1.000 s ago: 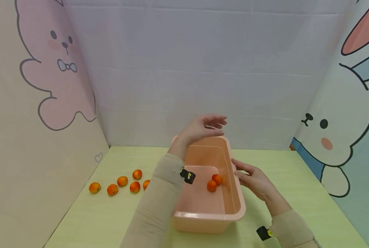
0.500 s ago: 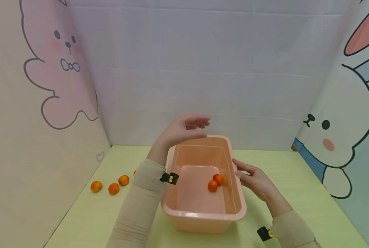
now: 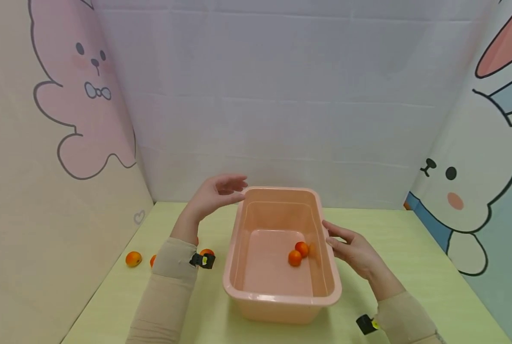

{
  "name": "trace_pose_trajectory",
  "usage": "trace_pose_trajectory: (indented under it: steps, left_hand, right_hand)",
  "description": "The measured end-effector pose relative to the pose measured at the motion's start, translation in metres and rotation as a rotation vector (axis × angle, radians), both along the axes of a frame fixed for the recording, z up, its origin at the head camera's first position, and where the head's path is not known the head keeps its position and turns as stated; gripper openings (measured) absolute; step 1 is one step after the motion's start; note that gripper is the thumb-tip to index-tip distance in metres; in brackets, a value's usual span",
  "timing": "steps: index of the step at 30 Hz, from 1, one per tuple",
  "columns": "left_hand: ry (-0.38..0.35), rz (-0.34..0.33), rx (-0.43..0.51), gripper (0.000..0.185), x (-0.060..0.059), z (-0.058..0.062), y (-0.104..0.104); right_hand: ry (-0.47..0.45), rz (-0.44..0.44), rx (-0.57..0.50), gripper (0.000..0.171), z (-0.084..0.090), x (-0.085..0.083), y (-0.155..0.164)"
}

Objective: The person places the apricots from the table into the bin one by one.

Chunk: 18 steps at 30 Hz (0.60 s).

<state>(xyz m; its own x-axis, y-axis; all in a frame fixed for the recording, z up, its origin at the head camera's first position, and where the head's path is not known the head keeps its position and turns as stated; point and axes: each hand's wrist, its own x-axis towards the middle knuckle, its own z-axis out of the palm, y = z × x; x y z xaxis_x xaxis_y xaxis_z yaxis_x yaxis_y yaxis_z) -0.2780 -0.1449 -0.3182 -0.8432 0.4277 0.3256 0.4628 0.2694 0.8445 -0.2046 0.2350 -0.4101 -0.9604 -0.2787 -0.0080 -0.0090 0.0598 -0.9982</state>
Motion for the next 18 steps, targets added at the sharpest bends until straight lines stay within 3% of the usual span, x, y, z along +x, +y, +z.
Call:
trace_pose_trajectory:
  steps: [6,18]
  left_hand:
    - [-0.022,0.082,0.002,0.049,0.000,-0.033,-0.023]
    - [0.001,0.233,0.039,0.052,0.005,-0.095,-0.082]
  right_hand:
    - [-0.008,-0.003,-0.006,0.061,-0.001,-0.001,0.001]
    - [-0.010,0.000,-0.010,0.061,-0.001,-0.001,0.000]
